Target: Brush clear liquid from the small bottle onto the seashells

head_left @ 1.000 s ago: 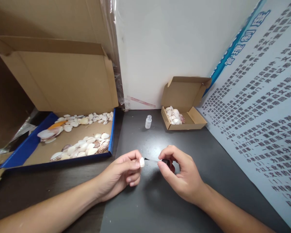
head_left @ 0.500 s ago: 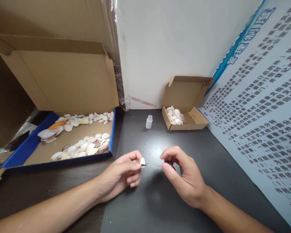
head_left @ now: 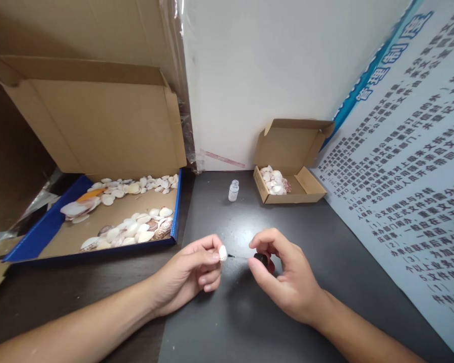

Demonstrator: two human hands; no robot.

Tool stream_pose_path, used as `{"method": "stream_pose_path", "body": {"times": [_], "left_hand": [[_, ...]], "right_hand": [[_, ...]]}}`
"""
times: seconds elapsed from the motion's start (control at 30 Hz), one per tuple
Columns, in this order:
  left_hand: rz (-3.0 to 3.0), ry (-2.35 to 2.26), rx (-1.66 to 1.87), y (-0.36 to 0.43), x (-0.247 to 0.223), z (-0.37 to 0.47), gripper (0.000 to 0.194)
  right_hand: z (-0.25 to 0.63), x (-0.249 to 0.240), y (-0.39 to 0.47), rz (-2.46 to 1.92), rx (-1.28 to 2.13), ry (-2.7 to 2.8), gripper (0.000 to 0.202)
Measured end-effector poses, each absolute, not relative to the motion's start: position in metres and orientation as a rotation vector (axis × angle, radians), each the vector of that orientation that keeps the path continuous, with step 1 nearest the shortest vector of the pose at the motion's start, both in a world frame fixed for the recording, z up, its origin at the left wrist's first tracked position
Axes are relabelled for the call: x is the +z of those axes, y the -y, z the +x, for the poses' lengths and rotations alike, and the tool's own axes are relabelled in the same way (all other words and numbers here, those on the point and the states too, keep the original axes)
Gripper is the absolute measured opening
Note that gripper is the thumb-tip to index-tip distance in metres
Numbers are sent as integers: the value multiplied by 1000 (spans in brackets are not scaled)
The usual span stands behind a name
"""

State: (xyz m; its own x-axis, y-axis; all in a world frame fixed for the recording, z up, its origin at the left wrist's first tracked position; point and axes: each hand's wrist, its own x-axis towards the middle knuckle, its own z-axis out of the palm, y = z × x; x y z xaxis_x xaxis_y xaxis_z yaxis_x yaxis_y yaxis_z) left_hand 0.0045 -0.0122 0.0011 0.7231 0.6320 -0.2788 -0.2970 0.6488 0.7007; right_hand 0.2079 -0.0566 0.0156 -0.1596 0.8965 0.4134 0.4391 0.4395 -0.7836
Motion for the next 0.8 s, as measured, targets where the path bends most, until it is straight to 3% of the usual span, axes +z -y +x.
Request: {"method": "stream_pose_path", "body": {"times": [0.8], "left_hand": [[700,-539,544,12,2,4,10]], "right_hand": [[210,19,59,-1099,662,1805,7]]}}
